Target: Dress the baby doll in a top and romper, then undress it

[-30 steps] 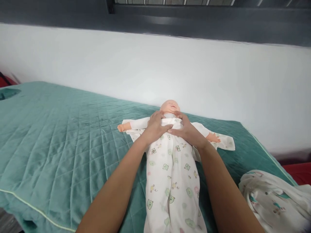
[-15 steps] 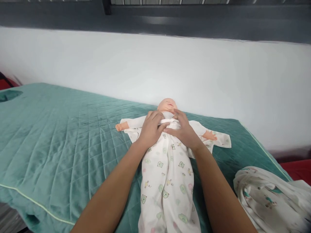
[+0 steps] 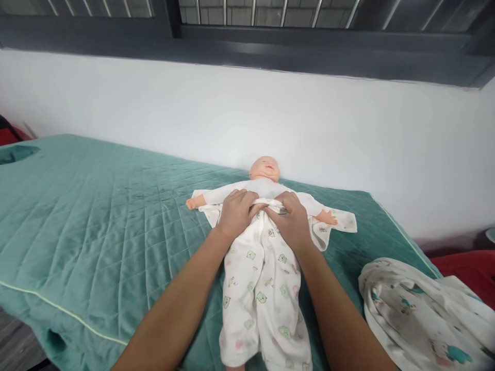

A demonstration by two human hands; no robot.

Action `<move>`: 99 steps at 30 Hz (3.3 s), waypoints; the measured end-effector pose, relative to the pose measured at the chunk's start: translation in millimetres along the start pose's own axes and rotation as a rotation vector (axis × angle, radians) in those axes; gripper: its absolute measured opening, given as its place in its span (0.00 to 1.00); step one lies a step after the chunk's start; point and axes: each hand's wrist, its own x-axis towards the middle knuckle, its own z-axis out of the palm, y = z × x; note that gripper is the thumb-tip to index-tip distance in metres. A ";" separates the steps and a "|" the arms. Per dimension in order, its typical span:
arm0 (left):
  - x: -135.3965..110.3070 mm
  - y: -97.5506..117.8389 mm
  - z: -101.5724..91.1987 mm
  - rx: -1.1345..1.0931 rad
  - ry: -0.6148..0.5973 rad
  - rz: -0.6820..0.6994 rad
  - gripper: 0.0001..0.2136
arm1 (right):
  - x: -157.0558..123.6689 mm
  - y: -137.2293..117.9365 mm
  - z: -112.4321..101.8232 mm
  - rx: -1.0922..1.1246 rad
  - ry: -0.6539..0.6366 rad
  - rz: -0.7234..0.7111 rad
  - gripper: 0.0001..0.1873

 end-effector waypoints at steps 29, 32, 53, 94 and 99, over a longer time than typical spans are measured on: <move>-72.0 18.8 -45.0 -0.051 -0.104 -0.359 0.12 | -48.4 28.3 -47.7 -0.172 -0.357 0.186 0.30; -74.9 19.5 -44.9 -0.061 -0.102 -0.393 0.11 | -51.0 29.3 -51.4 -0.138 -0.398 0.213 0.30; -39.4 10.6 -13.9 -0.641 0.010 -0.609 0.15 | -55.7 24.7 -37.6 0.261 -0.210 0.564 0.21; -51.1 38.9 -28.8 -0.726 -0.061 -0.669 0.09 | -74.7 -12.3 -34.5 0.069 -0.129 0.448 0.23; -54.6 35.3 -27.1 -0.605 -0.012 -0.608 0.07 | -77.3 -6.2 -27.2 0.055 -0.142 0.422 0.24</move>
